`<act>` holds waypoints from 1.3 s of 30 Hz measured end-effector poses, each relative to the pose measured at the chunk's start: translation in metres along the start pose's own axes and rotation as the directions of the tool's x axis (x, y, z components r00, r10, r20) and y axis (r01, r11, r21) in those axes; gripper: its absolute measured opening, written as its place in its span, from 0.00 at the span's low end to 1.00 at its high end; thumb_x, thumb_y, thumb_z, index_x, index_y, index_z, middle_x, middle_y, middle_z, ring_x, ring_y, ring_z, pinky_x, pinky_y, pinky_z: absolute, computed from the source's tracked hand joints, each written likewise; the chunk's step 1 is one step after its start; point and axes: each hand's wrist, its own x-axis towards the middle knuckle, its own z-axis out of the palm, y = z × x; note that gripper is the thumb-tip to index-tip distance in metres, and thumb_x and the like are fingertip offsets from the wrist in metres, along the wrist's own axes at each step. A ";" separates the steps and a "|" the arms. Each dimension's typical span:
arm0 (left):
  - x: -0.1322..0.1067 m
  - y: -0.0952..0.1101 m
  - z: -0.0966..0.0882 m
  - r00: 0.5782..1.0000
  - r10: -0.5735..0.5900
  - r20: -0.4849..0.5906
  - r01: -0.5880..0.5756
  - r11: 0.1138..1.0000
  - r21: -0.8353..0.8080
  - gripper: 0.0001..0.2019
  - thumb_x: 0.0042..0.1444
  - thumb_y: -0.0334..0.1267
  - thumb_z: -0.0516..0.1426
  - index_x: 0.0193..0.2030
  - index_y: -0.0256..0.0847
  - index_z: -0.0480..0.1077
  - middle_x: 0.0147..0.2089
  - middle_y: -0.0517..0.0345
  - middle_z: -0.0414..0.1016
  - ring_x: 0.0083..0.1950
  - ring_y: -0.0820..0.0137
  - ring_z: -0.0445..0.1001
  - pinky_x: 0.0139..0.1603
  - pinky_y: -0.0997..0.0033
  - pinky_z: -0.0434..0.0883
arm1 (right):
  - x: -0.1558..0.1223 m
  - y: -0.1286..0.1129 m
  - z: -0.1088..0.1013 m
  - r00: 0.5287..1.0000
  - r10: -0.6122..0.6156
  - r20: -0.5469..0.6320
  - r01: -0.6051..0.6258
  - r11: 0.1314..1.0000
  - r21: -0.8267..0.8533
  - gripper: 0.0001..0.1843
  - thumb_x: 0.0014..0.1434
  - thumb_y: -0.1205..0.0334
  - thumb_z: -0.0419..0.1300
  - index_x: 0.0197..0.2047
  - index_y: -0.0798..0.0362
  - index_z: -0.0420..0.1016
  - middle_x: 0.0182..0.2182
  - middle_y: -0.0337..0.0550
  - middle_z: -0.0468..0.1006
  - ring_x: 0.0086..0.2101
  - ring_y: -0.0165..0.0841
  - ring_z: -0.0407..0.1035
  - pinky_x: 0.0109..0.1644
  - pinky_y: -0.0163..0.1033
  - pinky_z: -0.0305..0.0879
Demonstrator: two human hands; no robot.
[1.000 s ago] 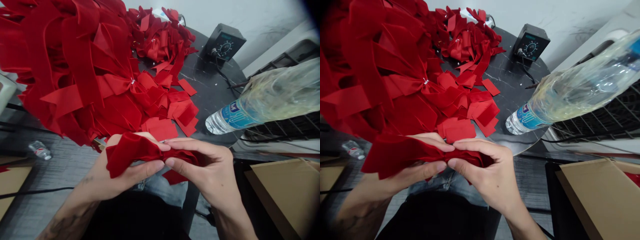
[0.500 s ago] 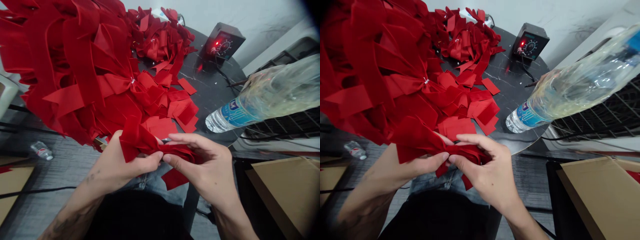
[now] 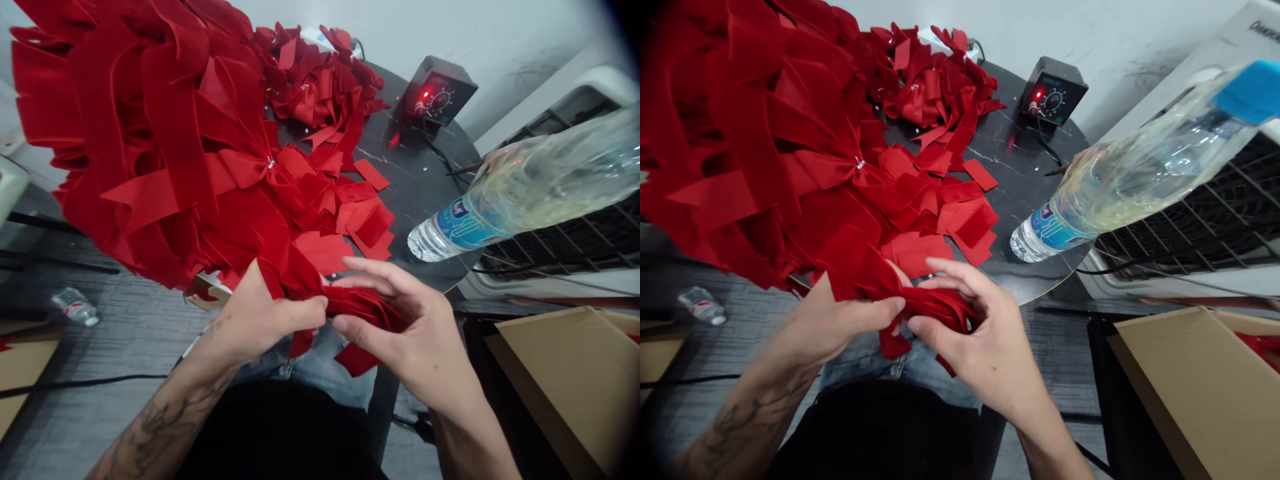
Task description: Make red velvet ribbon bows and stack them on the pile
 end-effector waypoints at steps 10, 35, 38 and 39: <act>0.000 0.009 0.008 0.954 0.049 -0.297 -0.104 0.980 -0.172 0.07 0.56 0.32 0.69 0.28 0.42 0.79 0.27 0.59 0.81 0.28 0.66 0.79 0.32 0.66 0.81 | -0.037 0.024 -0.004 0.952 -0.055 -0.302 0.107 0.981 0.160 0.24 0.64 0.66 0.75 0.62 0.45 0.83 0.41 0.44 0.89 0.24 0.29 0.77 0.24 0.32 0.76; -0.004 0.019 0.010 0.988 0.142 -0.051 -0.144 0.989 -0.041 0.08 0.57 0.35 0.68 0.27 0.42 0.80 0.26 0.57 0.79 0.27 0.67 0.77 0.29 0.67 0.77 | -0.039 0.028 0.008 0.996 -0.077 -0.045 0.087 0.960 0.267 0.16 0.66 0.56 0.73 0.56 0.43 0.87 0.49 0.46 0.88 0.48 0.43 0.83 0.55 0.47 0.80; 0.000 0.014 0.012 0.970 0.177 -0.165 -0.183 0.983 -0.027 0.11 0.56 0.34 0.69 0.23 0.44 0.78 0.26 0.58 0.80 0.29 0.65 0.77 0.33 0.64 0.78 | -0.042 0.028 0.019 0.967 -0.060 -0.246 0.116 0.968 0.222 0.04 0.64 0.62 0.75 0.43 0.46 0.87 0.33 0.39 0.85 0.30 0.32 0.78 0.35 0.35 0.76; 0.002 0.012 0.011 0.962 0.190 -0.194 -0.200 0.979 -0.032 0.12 0.56 0.33 0.69 0.22 0.44 0.78 0.26 0.58 0.80 0.30 0.65 0.78 0.34 0.63 0.79 | -0.045 0.027 0.021 0.936 -0.107 -0.335 0.166 0.974 0.153 0.04 0.64 0.65 0.74 0.40 0.47 0.86 0.31 0.38 0.84 0.29 0.31 0.76 0.34 0.34 0.74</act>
